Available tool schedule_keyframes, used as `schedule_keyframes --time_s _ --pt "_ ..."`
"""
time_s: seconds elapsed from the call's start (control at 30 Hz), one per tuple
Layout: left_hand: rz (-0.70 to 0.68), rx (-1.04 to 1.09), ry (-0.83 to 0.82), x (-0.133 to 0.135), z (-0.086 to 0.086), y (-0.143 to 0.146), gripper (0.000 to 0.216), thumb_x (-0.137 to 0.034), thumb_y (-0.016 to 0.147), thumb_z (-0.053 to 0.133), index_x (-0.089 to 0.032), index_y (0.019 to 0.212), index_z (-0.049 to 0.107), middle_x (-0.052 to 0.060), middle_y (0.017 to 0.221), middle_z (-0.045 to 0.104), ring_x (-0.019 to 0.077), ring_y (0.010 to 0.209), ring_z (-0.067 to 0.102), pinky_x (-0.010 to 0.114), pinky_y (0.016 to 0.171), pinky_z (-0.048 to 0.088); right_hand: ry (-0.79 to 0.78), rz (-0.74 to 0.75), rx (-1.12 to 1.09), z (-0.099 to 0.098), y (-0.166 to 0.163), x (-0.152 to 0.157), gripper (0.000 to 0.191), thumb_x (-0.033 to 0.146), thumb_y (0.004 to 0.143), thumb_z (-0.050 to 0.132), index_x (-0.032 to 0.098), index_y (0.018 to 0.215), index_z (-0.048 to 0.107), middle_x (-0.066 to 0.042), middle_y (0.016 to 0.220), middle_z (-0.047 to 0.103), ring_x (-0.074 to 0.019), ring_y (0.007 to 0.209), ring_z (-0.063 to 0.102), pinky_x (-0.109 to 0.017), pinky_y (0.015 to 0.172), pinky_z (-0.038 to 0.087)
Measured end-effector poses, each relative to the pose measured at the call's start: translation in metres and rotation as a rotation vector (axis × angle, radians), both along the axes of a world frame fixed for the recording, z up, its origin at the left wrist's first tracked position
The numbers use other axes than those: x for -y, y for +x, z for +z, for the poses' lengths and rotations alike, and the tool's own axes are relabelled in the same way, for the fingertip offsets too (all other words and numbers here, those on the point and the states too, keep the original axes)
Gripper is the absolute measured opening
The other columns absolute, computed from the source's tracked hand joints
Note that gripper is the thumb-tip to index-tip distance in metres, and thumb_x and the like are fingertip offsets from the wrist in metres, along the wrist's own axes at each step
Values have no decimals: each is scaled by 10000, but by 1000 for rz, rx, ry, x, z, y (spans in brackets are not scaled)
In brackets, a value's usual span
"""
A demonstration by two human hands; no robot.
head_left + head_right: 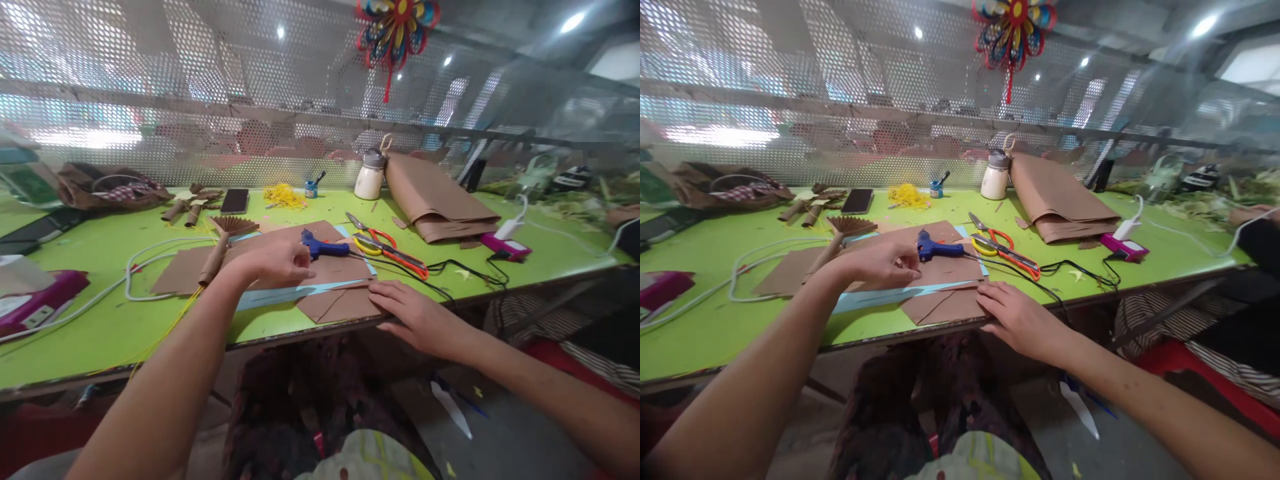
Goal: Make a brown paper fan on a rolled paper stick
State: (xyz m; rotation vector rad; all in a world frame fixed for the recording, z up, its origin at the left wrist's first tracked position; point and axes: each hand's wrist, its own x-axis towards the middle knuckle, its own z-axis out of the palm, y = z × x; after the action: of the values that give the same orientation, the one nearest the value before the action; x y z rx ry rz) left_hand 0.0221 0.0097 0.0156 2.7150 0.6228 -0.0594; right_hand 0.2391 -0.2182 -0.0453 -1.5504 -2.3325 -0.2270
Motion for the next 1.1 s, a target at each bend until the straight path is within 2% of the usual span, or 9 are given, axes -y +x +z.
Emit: schedule_keyframes --time_s 0.1,0.17,0.27,0.43,0.57,0.67,0.8,0.97,1.1 --pt "-2 -4 -4 1 2 0 343 -506 756 491 -194 840 608 20 801 631 163 703 543 245 582 350 112 66 -32 -13 4 1 272 113 858 549 127 1124 606 -154 1092 657 -260 1081 560 -456 937 487" --pt "-7 -6 -14 0 2 0 354 -510 768 476 -184 825 600 20 782 625 160 701 542 243 584 351 134 122 -83 -13 5 0 241 93 860 540 147 1079 624 -133 1028 679 -238 1025 587 -426 894 512" --pt "-9 -3 -23 -2 1 0 362 -515 771 472 -176 803 595 21 755 615 159 694 544 242 578 350 77 135 -142 -4 9 0 220 108 872 531 158 1069 615 -123 1038 667 -219 1006 589 -405 877 513" --pt "18 2 -6 2 2 0 343 -500 765 498 -192 866 611 29 822 636 171 727 564 251 597 375 -67 6 -41 11 20 6 257 180 869 560 132 1121 582 -151 1149 598 -250 1077 539 -429 908 482" --pt "-102 -52 21 22 7 3 425 -579 739 524 -178 849 608 49 836 645 180 724 578 264 612 402 -136 37 83 19 23 3 157 180 895 516 149 1006 623 -123 1024 625 -234 976 568 -388 825 501" --pt "-114 -111 185 41 6 6 483 -615 718 521 -173 891 609 74 825 636 214 720 584 300 622 422 -180 55 199 26 18 -2 170 184 919 472 141 969 628 -107 948 629 -218 906 571 -360 779 497" --pt "-202 -80 439 57 -2 9 440 -570 735 499 -168 860 626 116 894 621 275 815 592 373 714 455 -168 60 373 30 9 -7 172 141 910 466 129 928 637 -103 895 629 -219 872 561 -350 758 481" --pt "-199 -36 529 65 -7 10 354 -445 736 510 -149 899 616 127 903 626 272 771 601 385 695 475 -139 32 533 25 -2 -10 145 78 839 529 108 913 650 -122 899 637 -244 839 551 -365 719 469" --pt "-172 -13 553 63 -9 9 238 -288 726 501 -148 880 617 117 858 641 253 749 610 360 667 471 -78 -45 485 18 -6 -11 152 74 814 542 104 911 655 -124 878 636 -250 801 536 -372 690 455"
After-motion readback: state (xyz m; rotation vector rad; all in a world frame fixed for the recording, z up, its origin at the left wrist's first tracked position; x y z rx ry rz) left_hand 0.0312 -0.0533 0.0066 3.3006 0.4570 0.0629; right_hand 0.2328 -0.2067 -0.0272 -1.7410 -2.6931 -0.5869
